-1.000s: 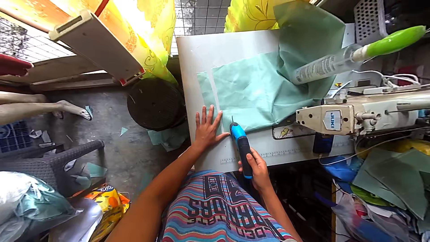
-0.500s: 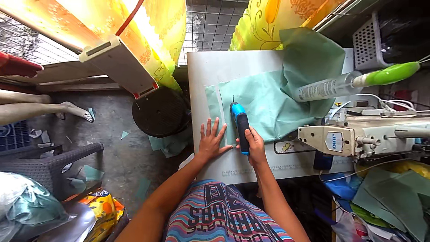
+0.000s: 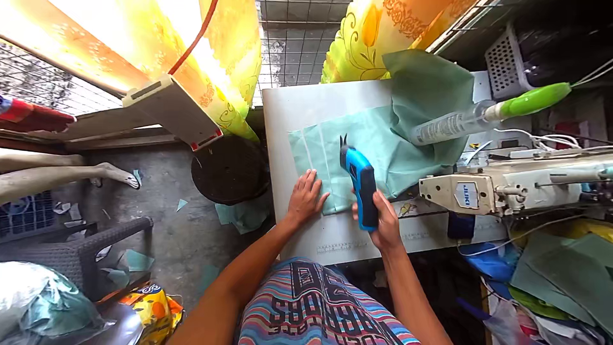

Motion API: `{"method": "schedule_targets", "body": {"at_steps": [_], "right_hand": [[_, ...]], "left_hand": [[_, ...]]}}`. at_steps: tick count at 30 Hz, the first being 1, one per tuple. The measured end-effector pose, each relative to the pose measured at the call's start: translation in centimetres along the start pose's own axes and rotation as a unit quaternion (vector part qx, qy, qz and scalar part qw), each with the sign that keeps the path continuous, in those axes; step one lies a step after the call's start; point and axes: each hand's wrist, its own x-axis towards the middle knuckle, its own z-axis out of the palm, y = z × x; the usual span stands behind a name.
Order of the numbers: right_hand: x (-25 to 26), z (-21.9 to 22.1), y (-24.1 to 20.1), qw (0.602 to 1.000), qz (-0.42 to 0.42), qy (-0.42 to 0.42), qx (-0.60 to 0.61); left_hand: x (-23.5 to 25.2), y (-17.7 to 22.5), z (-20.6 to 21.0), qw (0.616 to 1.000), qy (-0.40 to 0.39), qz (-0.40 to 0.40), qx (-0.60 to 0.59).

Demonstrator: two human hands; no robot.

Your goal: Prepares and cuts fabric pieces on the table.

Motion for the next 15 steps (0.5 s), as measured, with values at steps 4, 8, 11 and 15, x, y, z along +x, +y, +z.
{"method": "schedule_targets", "body": {"at_steps": [4,8,11,15], "right_hand": [[-10.7,-3.6,2.4,0.994,0.044,0.071,-0.069],[-16.1,-5.0,3.9,0.979,0.083,0.128,-0.136],[-16.1,-5.0,4.6,0.974,0.090,0.138,-0.156],[-14.4,-4.6,5.0,0.975,0.078,0.126,-0.163]], "left_hand": [[0.6,1.9,0.2,1.000,-0.008,-0.010,0.012],[0.0,2.5,1.4,0.999,-0.027,0.002,0.024],[-0.7,2.0,2.3,0.998,-0.034,0.021,0.046],[-0.7,1.7,2.3,0.997,-0.036,0.028,0.063]]}}
